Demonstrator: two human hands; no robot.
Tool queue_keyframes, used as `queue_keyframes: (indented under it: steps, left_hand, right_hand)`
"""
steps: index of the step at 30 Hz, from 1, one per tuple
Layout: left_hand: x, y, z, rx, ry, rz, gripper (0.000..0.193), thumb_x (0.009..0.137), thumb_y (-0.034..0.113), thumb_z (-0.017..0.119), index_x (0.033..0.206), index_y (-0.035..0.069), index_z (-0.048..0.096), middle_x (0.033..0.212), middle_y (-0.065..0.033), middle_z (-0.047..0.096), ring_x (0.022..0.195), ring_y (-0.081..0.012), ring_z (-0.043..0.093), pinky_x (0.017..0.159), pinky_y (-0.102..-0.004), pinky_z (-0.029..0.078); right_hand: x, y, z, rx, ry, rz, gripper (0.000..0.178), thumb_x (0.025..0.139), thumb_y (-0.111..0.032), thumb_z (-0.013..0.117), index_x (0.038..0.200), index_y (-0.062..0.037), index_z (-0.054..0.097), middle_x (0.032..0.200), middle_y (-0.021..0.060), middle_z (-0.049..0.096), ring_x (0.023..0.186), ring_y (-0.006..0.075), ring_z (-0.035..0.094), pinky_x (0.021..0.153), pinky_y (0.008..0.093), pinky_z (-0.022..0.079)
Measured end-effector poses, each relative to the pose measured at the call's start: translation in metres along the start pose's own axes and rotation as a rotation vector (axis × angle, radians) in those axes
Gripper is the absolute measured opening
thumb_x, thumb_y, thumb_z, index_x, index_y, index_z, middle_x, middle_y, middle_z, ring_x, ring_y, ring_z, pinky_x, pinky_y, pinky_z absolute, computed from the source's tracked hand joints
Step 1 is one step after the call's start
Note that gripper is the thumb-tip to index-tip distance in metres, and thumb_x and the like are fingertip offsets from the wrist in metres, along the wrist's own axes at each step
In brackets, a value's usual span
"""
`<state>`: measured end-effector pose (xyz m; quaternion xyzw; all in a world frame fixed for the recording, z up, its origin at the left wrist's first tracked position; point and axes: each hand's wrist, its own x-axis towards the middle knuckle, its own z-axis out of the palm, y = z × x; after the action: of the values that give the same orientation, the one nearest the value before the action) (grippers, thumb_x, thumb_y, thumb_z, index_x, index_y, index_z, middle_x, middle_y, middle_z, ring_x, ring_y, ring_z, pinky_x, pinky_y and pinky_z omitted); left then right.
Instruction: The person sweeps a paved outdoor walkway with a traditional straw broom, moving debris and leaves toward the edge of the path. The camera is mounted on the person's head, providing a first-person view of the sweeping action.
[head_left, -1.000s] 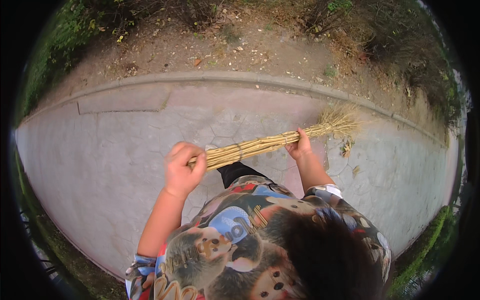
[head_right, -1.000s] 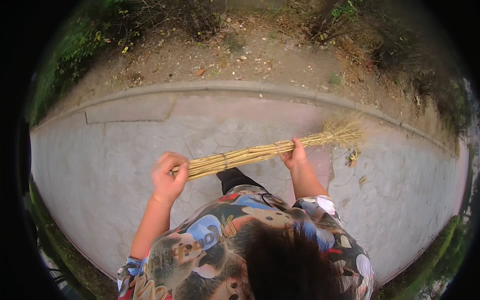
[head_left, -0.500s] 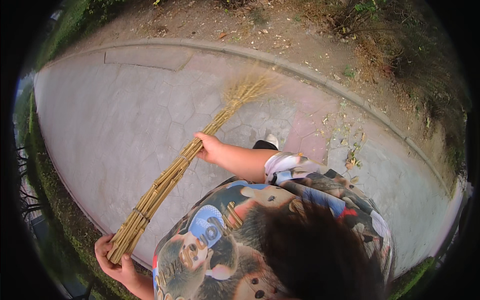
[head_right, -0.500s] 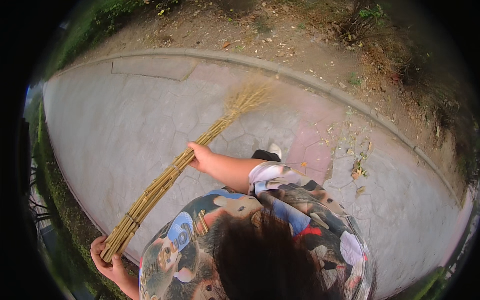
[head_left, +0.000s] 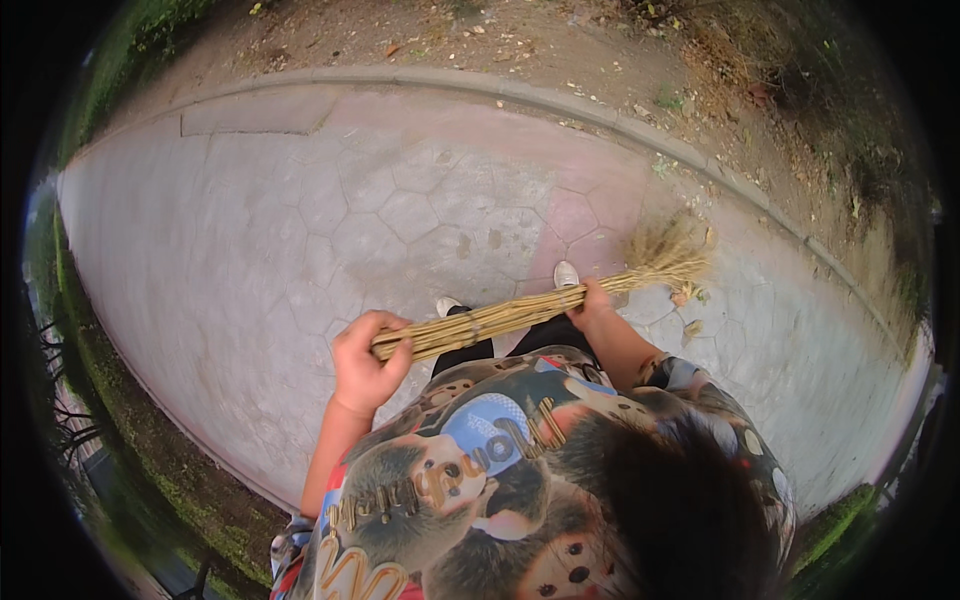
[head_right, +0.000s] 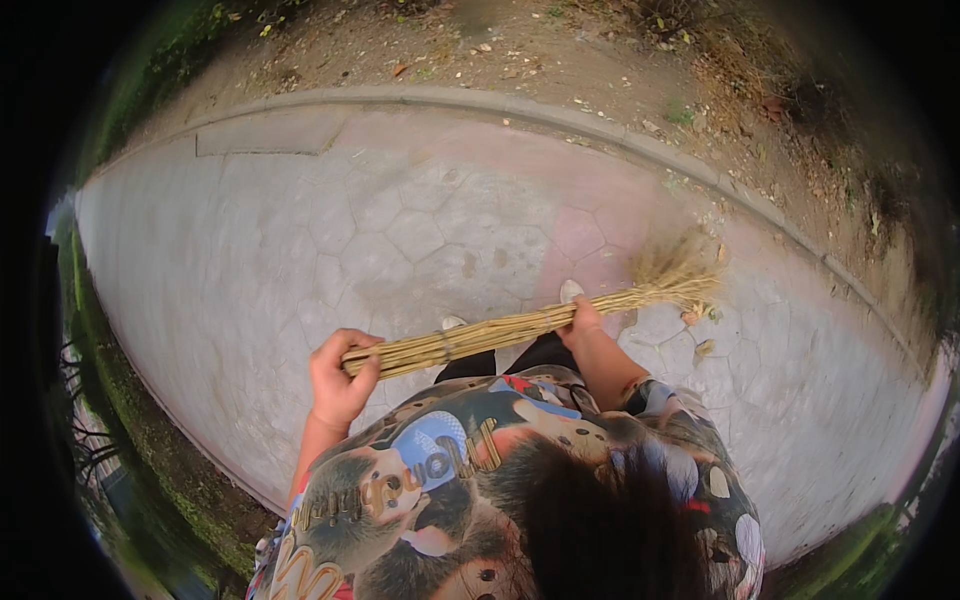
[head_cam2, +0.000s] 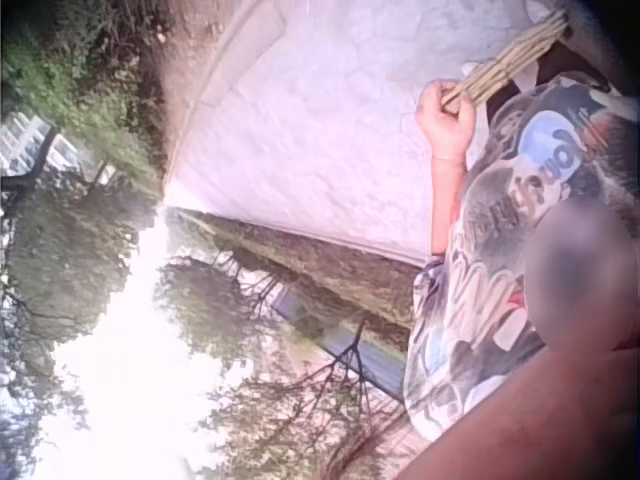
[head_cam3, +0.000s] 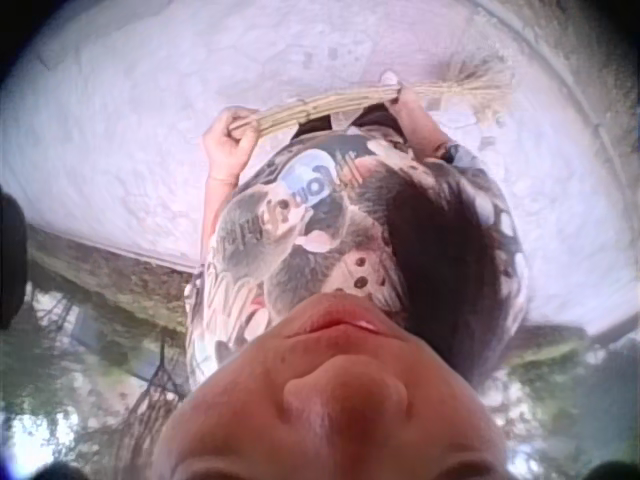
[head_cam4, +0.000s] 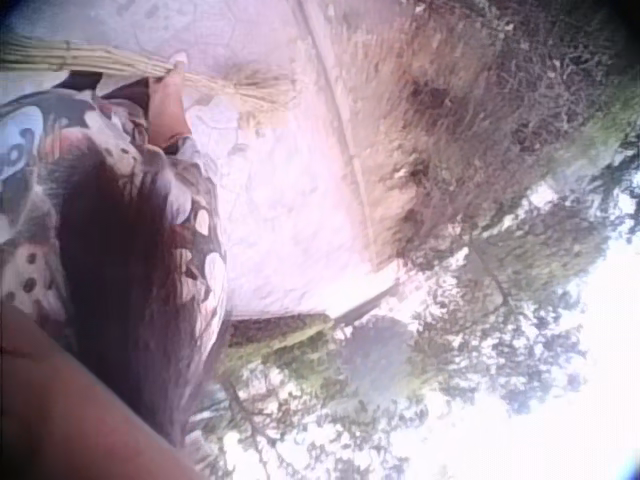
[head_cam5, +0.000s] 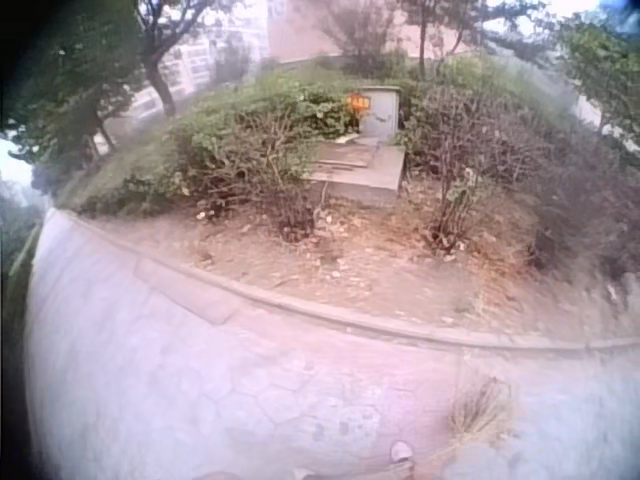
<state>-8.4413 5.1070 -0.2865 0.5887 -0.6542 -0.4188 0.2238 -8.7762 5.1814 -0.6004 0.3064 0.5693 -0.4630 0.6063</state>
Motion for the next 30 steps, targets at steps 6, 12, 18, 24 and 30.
queue_keyframes:
  steps: [6, 12, 18, 24, 30]
  left_hand:
    - [0.002, 0.045, 0.014, 0.01, 0.136, 0.259, 0.017, 0.071, 0.013, 0.067, 0.084, 0.001, 0.066, 0.079, -0.0133, 0.066, 0.071, -0.0242, 0.062, 0.067, -0.0341, 0.049]
    - [-0.102, 0.154, -0.061, 0.309, 0.52, 0.531, 0.037, 0.086, 0.034, 0.064, 0.088, -0.002, 0.058, 0.081, -0.0163, 0.06, 0.073, -0.026, 0.054, 0.067, -0.0393, 0.043]
    - [-0.077, 0.236, 0.063, 0.827, 0.585, 0.447, 0.03, 0.084, 0.026, 0.063, 0.086, -0.003, 0.058, 0.077, -0.0161, 0.062, 0.065, -0.0283, 0.058, 0.057, -0.0375, 0.047]
    - [0.039, 0.25, 0.141, 0.615, 0.42, 0.619, 0.018, 0.076, 0.018, 0.066, 0.079, 0.001, 0.06, 0.072, -0.0149, 0.062, 0.061, -0.0303, 0.059, 0.055, -0.0375, 0.047]
    - [0.089, 0.262, 0.225, 0.18, 0.038, 0.89, 0.017, 0.068, 0.012, 0.069, 0.077, 0.001, 0.06, 0.072, -0.0122, 0.063, 0.055, -0.0277, 0.058, 0.051, -0.0347, 0.047]
  right_hand:
    - [-0.054, -0.064, -0.004, 0.152, -0.119, -0.16, 0.017, 0.092, -0.02, 0.057, 0.099, -0.0059, 0.053, 0.088, 0.0086, 0.059, 0.083, 0.0254, 0.065, 0.076, 0.0419, 0.059]
    - [-0.109, -0.003, 0.141, -0.038, -0.671, 0.278, 0.025, 0.091, -0.021, 0.062, 0.106, -0.0046, 0.05, 0.101, 0.0109, 0.058, 0.096, 0.0267, 0.061, 0.091, 0.0455, 0.053]
    - [-0.077, -0.009, 0.243, -0.383, -0.72, 0.397, 0.018, 0.091, -0.024, 0.06, 0.093, -0.0076, 0.053, 0.085, 0.0077, 0.061, 0.08, 0.0238, 0.065, 0.076, 0.0438, 0.059]
    - [0.018, -0.127, 0.166, -0.212, -0.536, 0.298, 0.019, 0.093, -0.024, 0.057, 0.091, -0.0054, 0.053, 0.087, 0.0104, 0.062, 0.083, 0.0257, 0.065, 0.08, 0.046, 0.058]
    - [0.046, -0.271, -0.065, 0.067, -0.318, -0.029, 0.021, 0.094, -0.024, 0.051, 0.088, -0.0051, 0.055, 0.081, 0.0108, 0.06, 0.077, 0.0269, 0.061, 0.08, 0.046, 0.055]
